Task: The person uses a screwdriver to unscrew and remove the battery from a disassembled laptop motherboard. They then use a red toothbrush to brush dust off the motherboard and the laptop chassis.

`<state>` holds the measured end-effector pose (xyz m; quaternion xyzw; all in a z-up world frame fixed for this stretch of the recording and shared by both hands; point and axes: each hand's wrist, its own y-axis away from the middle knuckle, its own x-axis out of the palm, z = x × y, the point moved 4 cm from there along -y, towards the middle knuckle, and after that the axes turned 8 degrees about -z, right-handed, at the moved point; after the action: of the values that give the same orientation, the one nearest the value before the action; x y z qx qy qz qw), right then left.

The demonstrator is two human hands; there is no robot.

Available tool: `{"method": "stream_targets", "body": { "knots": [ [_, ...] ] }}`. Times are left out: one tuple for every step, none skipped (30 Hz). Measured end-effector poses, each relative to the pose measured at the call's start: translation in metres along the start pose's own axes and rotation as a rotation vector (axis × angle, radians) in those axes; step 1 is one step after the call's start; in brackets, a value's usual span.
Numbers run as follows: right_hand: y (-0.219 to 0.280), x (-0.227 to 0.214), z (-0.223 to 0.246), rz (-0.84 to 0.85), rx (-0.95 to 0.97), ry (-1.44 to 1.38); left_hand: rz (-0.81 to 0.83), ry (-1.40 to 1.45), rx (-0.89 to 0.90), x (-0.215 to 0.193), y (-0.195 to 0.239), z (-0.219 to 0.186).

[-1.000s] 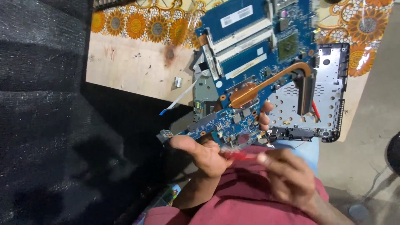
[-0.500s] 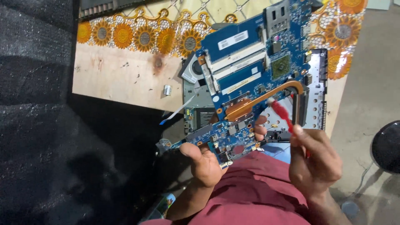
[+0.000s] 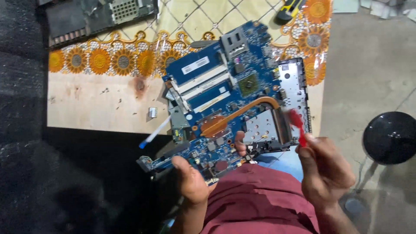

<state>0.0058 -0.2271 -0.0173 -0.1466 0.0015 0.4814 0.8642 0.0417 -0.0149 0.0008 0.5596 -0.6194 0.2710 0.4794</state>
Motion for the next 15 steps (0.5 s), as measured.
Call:
{"method": "stream_targets", "body": {
  "knots": [
    [-0.005, 0.000, -0.001, -0.003, -0.004, 0.006, 0.005, 0.006, -0.004, -0.008, 0.002, 0.000],
    [-0.009, -0.001, -0.003, -0.031, 0.030, -0.044, 0.030, 0.123, -0.131, -0.015, 0.005, 0.004],
    [-0.013, -0.002, -0.005, -0.060, 0.066, -0.096, 0.056, 0.238, -0.259, -0.022, 0.009, 0.007],
    [-0.017, -0.003, -0.007, -0.065, 0.063, -0.091, 0.060, 0.241, -0.265, -0.021, 0.006, 0.005],
    [-0.019, -0.001, -0.013, -0.025, 0.200, -0.236, 0.035, 0.222, -0.225, -0.020, 0.003, 0.001],
    [-0.021, 0.001, -0.019, 0.011, 0.338, -0.384, 0.009, 0.202, -0.184, -0.020, 0.001, -0.004],
    [-0.022, 0.002, -0.018, 0.002, 0.336, -0.382, 0.014, 0.201, -0.193, -0.020, 0.000, -0.007],
    [-0.021, 0.007, -0.020, 0.076, 0.421, -0.460, 0.004, 0.197, -0.212, -0.020, -0.001, -0.009],
    [-0.018, 0.011, -0.021, 0.149, 0.510, -0.534, -0.009, 0.194, -0.232, -0.021, 0.000, -0.011],
    [-0.016, 0.012, -0.021, 0.140, 0.511, -0.531, -0.009, 0.195, -0.241, -0.021, 0.001, -0.011],
    [-0.014, 0.015, -0.020, 0.190, 0.506, -0.563, -0.028, 0.207, -0.248, -0.023, 0.001, -0.010],
    [-0.012, 0.018, -0.019, 0.239, 0.500, -0.595, -0.047, 0.219, -0.255, -0.024, 0.001, -0.010],
    [-0.010, 0.018, -0.020, 0.235, 0.502, -0.593, -0.047, 0.220, -0.260, -0.027, 0.000, -0.010],
    [-0.007, 0.017, -0.023, 0.216, 0.512, -0.551, -0.031, 0.139, -0.206, -0.030, -0.002, -0.013],
    [-0.005, 0.016, -0.026, 0.200, 0.524, -0.510, -0.017, 0.057, -0.151, -0.033, -0.002, -0.016]
  ]
}}
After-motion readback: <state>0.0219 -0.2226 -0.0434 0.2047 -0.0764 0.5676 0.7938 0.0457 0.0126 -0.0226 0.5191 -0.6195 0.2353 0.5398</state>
